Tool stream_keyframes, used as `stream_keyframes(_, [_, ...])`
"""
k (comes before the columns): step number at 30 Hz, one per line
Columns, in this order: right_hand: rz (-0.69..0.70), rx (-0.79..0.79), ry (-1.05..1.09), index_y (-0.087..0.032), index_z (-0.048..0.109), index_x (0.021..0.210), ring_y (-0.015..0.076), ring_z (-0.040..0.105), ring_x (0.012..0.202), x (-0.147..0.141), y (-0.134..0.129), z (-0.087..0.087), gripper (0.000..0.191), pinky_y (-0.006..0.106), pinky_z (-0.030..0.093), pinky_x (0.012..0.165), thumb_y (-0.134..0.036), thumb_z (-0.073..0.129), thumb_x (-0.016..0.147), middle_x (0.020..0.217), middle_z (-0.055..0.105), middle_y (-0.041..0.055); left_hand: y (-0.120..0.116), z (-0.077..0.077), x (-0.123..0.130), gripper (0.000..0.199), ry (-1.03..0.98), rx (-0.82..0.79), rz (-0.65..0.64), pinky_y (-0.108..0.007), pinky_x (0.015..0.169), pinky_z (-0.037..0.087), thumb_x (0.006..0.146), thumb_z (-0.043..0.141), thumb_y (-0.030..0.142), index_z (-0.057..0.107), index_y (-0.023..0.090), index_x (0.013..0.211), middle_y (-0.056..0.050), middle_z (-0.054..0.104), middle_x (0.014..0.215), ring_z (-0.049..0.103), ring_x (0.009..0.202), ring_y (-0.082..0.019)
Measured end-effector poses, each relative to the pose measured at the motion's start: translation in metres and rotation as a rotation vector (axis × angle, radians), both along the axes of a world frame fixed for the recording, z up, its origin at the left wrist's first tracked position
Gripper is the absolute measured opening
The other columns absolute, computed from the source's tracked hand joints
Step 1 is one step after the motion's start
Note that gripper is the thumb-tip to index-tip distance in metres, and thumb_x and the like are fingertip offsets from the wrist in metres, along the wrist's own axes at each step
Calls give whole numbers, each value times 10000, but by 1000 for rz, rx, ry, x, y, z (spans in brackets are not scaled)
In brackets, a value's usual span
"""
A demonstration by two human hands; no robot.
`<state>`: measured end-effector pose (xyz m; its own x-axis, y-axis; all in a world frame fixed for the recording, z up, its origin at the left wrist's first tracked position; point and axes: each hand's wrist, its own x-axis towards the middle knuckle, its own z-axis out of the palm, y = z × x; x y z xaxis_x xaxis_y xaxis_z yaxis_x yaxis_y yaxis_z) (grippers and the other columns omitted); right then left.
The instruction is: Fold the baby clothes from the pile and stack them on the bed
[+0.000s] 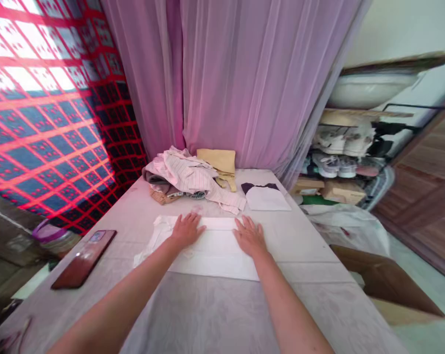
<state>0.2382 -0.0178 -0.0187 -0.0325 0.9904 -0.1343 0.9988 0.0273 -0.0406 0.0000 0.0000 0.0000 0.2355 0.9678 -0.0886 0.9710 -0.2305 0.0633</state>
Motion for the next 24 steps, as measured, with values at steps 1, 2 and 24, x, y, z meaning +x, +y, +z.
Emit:
stream_keyframes(1, [-1,7,-1,-294,262,1462,188,108,1426,1,0,-1,542,490,128,1124,-465,190,953,1559,172,23,-3,-1,-10,595,0,9,10,-523,1122,187,938,253,541,348,209,1422,-66,333,1503,288,1378,-257])
stream_keyframes(2, [-2,14,-2,-295,265,1461,192,110,1425,1,0,-2,540,491,131,1122,-462,192,952,1559,175,23,-5,-1,-20,596,2,17,18,-517,1120,196,939,246,543,340,214,1426,-67,334,1502,290,1377,-257])
stream_keyframes(24, [-3,18,-7,-304,241,1465,200,125,1420,1,2,-3,548,503,147,1108,-472,170,948,1559,175,29,-8,-1,-109,678,15,-61,85,-526,1121,126,910,177,617,277,231,1459,-83,200,1551,173,1419,-270])
